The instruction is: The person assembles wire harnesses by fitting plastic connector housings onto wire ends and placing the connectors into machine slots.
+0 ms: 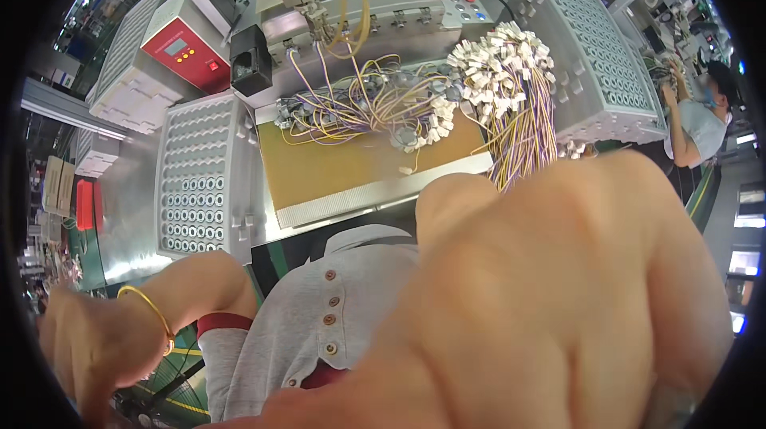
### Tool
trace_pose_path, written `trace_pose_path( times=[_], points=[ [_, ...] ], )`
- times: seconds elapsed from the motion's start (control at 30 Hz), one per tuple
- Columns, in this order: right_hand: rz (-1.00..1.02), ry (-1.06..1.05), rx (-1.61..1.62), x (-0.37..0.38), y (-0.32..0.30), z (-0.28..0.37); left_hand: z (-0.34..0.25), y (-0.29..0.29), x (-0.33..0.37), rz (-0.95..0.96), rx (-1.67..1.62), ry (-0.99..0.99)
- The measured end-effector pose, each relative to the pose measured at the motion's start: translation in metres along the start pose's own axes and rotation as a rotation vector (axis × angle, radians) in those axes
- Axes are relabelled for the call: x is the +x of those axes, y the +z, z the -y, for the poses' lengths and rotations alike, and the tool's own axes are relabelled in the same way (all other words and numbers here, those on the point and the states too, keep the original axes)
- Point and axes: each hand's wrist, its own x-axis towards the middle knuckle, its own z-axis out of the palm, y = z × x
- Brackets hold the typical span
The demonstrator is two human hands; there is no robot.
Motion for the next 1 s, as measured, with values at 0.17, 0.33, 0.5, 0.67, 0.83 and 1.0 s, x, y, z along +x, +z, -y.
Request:
trace_pose_path(
  times=[0.17,0.33,0.5,0.67,0.83,1.0],
  points=[
    [0.126,-0.035,0.166,-0.007,0.016,0.007,0.0,0.003,-0.015,0.174,-0.037,-0.107],
    [0.334,0.173,0.359,0.003,0.003,0.001,0.008,0.002,-0.024,0.341,0.069,-0.257],
    [0.557,0.484,0.135,-0.063,-0.059,0.011,-0.002,-0.04,-0.077,0.482,0.304,-0.559],
    [-0.217,1.101,-1.311,-0.145,-0.106,0.005,-0.015,-0.084,-0.162,-0.698,1.059,-0.915],
    [0.163,1.433,-1.927,-0.204,-0.145,-0.03,0.007,-0.152,-0.229,-0.681,2.455,-1.046],
    [0.116,0.972,-1.962,-0.233,-0.188,-0.06,0.024,-0.204,-0.262,-0.641,2.554,-0.794]
  ],
)
